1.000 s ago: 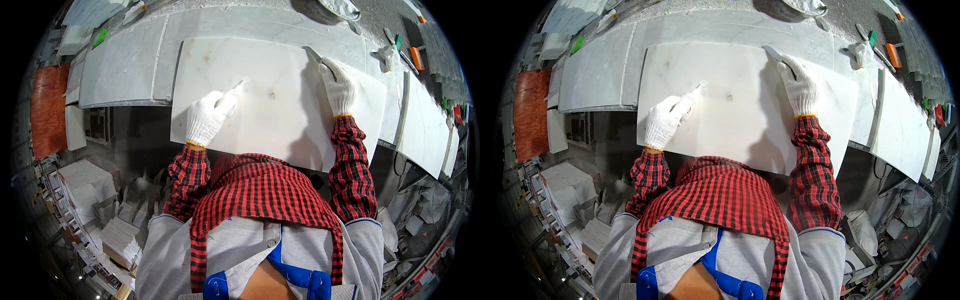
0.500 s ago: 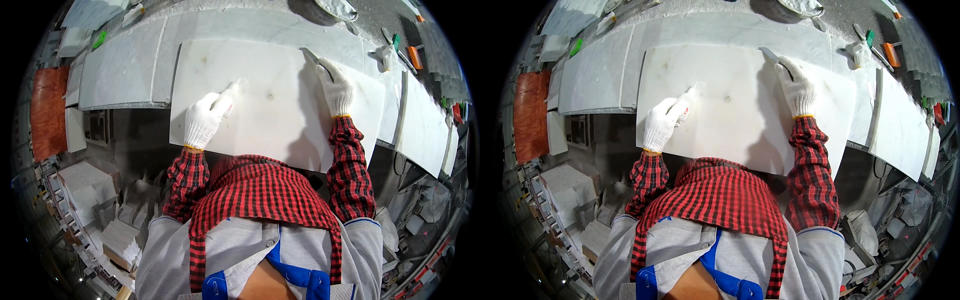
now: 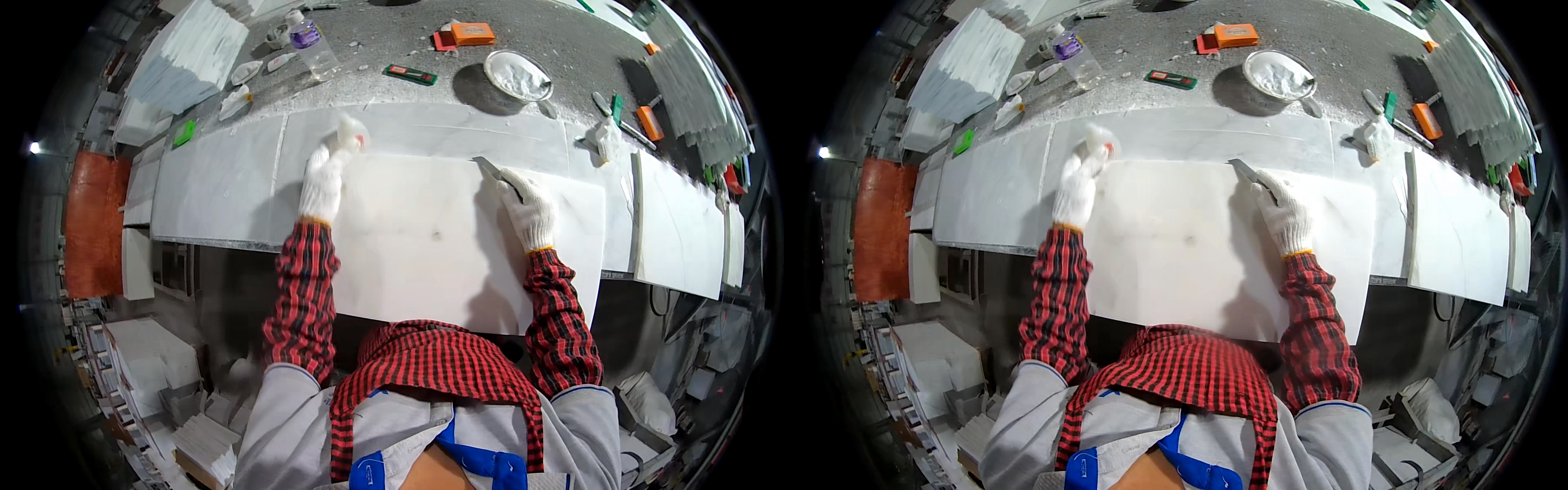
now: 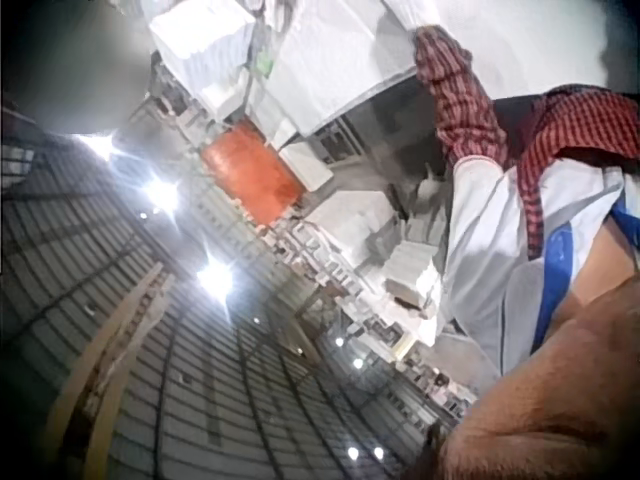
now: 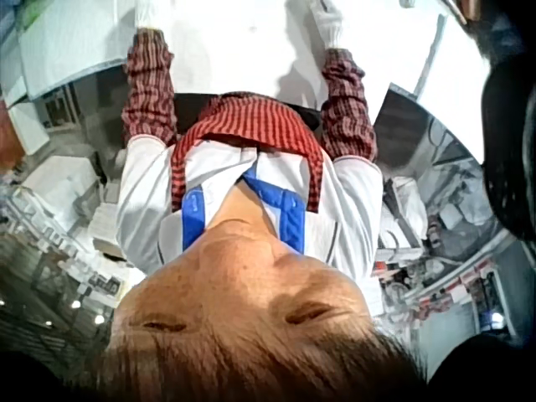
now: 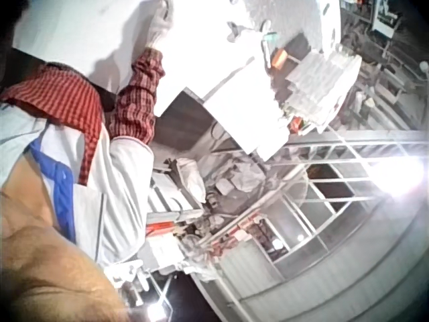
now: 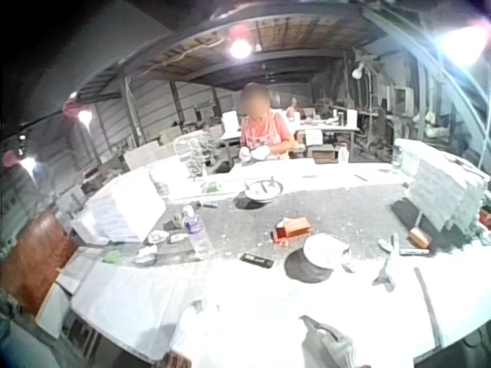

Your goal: The person scrapes the surface of a white rectangular panel with a utility knife, then lifts and carries it to a nearby rack. The person returns to the workbench, places another panel on the surface, and continues scraping it with the knife.

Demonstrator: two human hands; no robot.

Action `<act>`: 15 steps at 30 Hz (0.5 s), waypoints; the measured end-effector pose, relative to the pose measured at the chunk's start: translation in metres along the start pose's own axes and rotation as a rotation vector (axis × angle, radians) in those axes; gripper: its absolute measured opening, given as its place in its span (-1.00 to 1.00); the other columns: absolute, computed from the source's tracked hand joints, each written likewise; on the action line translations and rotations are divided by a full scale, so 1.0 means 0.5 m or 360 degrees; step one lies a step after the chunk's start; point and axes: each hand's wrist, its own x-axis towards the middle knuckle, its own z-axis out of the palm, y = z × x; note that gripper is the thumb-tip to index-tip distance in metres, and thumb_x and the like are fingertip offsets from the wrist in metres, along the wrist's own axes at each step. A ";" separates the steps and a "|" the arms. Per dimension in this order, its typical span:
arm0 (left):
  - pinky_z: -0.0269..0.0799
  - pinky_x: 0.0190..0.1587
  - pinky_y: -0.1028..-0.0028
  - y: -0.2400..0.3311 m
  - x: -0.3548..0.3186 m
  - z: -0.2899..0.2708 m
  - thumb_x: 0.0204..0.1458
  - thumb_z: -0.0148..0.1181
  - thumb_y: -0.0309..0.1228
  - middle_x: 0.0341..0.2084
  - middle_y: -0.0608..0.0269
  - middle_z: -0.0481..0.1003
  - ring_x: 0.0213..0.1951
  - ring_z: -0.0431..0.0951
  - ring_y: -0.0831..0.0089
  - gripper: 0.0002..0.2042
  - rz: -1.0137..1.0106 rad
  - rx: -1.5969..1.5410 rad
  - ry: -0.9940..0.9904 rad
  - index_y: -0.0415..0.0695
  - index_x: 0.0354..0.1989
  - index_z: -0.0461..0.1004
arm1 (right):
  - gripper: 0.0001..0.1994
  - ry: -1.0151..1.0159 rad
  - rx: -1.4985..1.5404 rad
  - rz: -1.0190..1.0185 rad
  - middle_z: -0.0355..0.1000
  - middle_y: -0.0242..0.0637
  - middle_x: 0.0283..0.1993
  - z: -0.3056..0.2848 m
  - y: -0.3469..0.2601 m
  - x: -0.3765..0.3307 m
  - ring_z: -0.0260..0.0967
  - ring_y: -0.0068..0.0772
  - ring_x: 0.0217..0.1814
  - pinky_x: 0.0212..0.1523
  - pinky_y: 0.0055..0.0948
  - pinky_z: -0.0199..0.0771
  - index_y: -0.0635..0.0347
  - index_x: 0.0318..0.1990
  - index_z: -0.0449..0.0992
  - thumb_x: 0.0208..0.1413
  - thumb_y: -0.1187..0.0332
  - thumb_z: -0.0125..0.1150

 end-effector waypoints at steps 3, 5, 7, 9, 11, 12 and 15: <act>0.15 0.33 0.34 -0.048 0.132 0.002 0.10 0.30 -0.05 0.21 -0.05 0.40 0.21 0.40 0.15 -0.26 -0.0003 0.0701 0.0494 -0.42 0.26 0.26 | -0.76 0.0007 -0.0005 0.0008 0.60 -0.25 -0.17 0.009 0.003 0.003 0.56 -0.17 -0.18 -0.19 -0.32 0.53 -0.05 -0.08 0.66 0.13 0.17 0.31; 0.26 0.23 0.22 -0.099 0.230 -0.023 0.01 0.31 0.03 0.08 -0.10 0.50 0.17 0.45 0.08 -0.28 0.0192 0.0814 0.0575 -0.37 0.16 0.38 | -0.74 -0.0060 0.0001 0.0035 0.60 -0.21 -0.15 0.009 -0.007 0.003 0.56 -0.17 -0.16 -0.15 -0.35 0.53 0.00 -0.06 0.65 0.14 0.19 0.30; 0.33 0.15 0.16 -0.092 0.283 0.005 -0.04 0.31 0.07 0.00 -0.13 0.55 0.12 0.49 0.02 -0.30 0.0208 0.0995 0.0534 -0.31 0.10 0.45 | -0.76 -0.0020 0.0040 0.0024 0.59 -0.23 -0.18 0.008 0.002 0.002 0.56 -0.17 -0.18 -0.18 -0.34 0.53 -0.02 -0.07 0.65 0.14 0.19 0.31; 0.38 0.11 0.14 -0.044 0.315 0.038 -0.06 0.31 0.07 -0.04 -0.15 0.55 0.07 0.52 -0.02 -0.33 0.0048 0.1259 0.0442 -0.26 0.07 0.48 | -0.77 0.0016 0.0057 0.0014 0.59 -0.27 -0.22 0.008 0.008 0.006 0.55 -0.19 -0.21 -0.21 -0.33 0.53 -0.07 -0.08 0.65 0.13 0.17 0.31; 0.41 0.07 0.14 -0.060 0.354 0.043 -0.06 0.32 0.05 -0.04 -0.10 0.56 0.03 0.54 -0.01 -0.39 0.0100 0.1274 0.0398 -0.15 0.05 0.50 | -0.77 0.0026 0.0040 0.0012 0.58 -0.27 -0.27 0.009 0.003 0.007 0.54 -0.21 -0.25 -0.24 -0.32 0.52 -0.08 -0.07 0.64 0.12 0.18 0.31; 0.40 0.09 0.17 -0.066 0.368 0.052 -0.05 0.32 0.04 -0.01 -0.09 0.55 0.05 0.53 0.02 -0.38 0.0069 0.1290 0.0366 -0.17 0.08 0.47 | -0.77 -0.0004 0.0019 0.0040 0.57 -0.28 -0.28 0.003 -0.004 0.007 0.53 -0.21 -0.26 -0.26 -0.32 0.51 -0.08 -0.07 0.64 0.12 0.19 0.31; 0.38 0.12 0.20 -0.089 0.386 0.068 -0.03 0.32 0.00 0.03 -0.06 0.53 0.08 0.52 0.05 -0.38 0.0040 0.1406 0.0275 -0.15 0.14 0.44 | -0.77 0.0003 -0.0008 0.0021 0.56 -0.30 -0.34 0.006 0.000 0.006 0.51 -0.23 -0.32 -0.30 -0.33 0.49 -0.10 -0.07 0.65 0.11 0.19 0.31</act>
